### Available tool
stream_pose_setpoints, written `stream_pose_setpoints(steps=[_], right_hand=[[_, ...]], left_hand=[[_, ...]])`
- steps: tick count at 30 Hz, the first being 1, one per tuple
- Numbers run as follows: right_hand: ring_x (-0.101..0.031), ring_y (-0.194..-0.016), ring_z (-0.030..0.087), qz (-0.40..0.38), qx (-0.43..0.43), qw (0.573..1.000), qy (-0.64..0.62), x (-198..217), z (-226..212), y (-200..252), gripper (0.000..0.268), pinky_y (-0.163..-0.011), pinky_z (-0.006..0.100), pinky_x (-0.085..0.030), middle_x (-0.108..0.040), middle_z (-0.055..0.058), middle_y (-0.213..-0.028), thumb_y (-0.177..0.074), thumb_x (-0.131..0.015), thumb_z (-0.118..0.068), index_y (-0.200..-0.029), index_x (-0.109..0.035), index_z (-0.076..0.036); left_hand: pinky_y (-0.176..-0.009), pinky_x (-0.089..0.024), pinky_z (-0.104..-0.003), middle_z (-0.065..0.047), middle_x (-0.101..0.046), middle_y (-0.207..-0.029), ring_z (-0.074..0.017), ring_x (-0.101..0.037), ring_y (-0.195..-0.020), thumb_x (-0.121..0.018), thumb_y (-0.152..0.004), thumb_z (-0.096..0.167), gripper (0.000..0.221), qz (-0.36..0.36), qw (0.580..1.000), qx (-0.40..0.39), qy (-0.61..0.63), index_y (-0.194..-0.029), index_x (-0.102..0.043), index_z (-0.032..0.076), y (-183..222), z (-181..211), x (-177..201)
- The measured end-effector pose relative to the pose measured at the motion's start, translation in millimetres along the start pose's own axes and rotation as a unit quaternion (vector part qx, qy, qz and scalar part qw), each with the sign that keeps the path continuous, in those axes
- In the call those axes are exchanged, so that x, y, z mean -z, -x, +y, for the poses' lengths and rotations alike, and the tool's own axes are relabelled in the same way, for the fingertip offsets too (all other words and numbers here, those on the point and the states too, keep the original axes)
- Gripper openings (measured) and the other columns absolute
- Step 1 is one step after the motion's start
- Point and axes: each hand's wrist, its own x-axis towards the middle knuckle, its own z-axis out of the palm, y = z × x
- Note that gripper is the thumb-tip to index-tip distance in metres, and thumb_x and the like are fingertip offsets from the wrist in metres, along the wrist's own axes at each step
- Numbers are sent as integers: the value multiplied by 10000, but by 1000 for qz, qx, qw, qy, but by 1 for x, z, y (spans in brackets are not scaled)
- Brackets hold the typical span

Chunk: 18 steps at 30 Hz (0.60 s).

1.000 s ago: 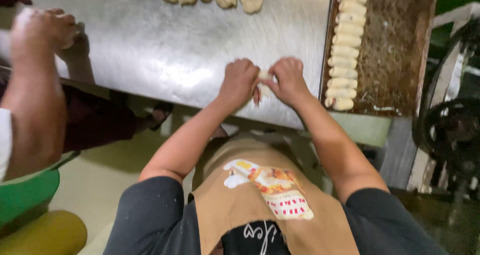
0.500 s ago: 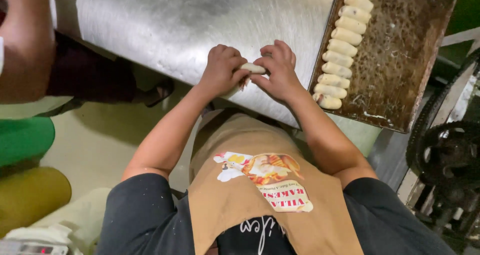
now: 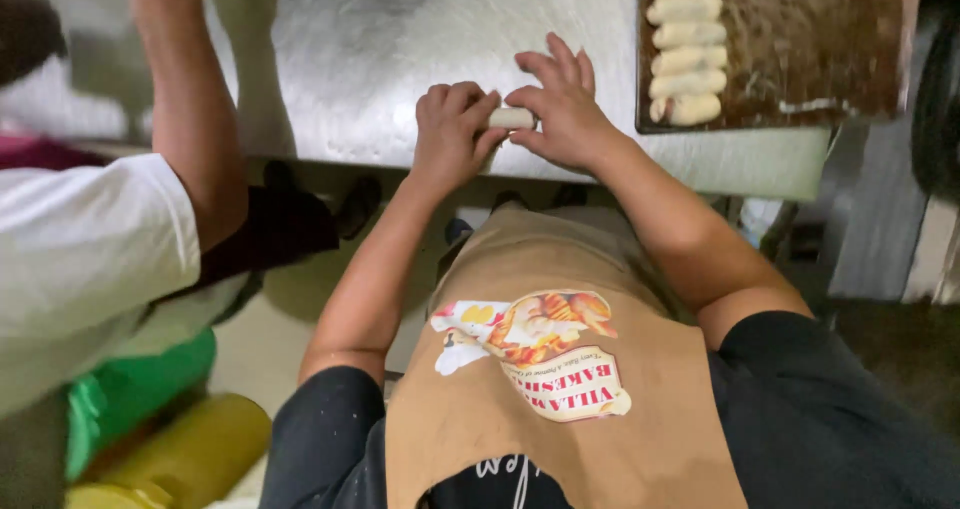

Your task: Rapidly shaping small pieces of dough into rolls and arranging them neatly on a baking tray.

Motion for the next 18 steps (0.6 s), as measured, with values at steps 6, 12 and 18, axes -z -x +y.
stream_pose_setpoints(steps=[6, 12, 18], right_hand=[[-267, -1475, 455, 35, 2, 999, -18, -22, -2, 30, 517, -1172, 664, -126, -481, 113, -1454, -820, -867, -373, -1236, -643, -164], [-534, -1164, 306, 68, 26, 995, 61, -12, 3, 31, 263, -1141, 600, -244, -678, -7, -1107, -909, -773, -360, -1140, -750, -236], [-613, -1011, 322, 112, 62, 992, 8, 115, 94, -20, 359, -939, 478, -391, -716, 73, -1076, -975, -757, -307, -1269, -704, -109]], left_hand=[[-842, -374, -446, -50, -616, -1157, -307, -525, -983, -747, -943, 247, 238, -36, 997, -15, 71, -1123, -643, 132, 16, 11, 12], [-825, -399, -432, -77, -641, -1031, -318, -547, -928, -727, -939, 176, 239, -81, 990, 18, 118, -1137, -627, 89, -3, 25, 15], [-862, -434, -442, -122, -666, -1031, -345, -598, -950, -698, -998, 219, 235, -25, 992, -44, 117, -1138, -642, 39, -158, 33, -23]])
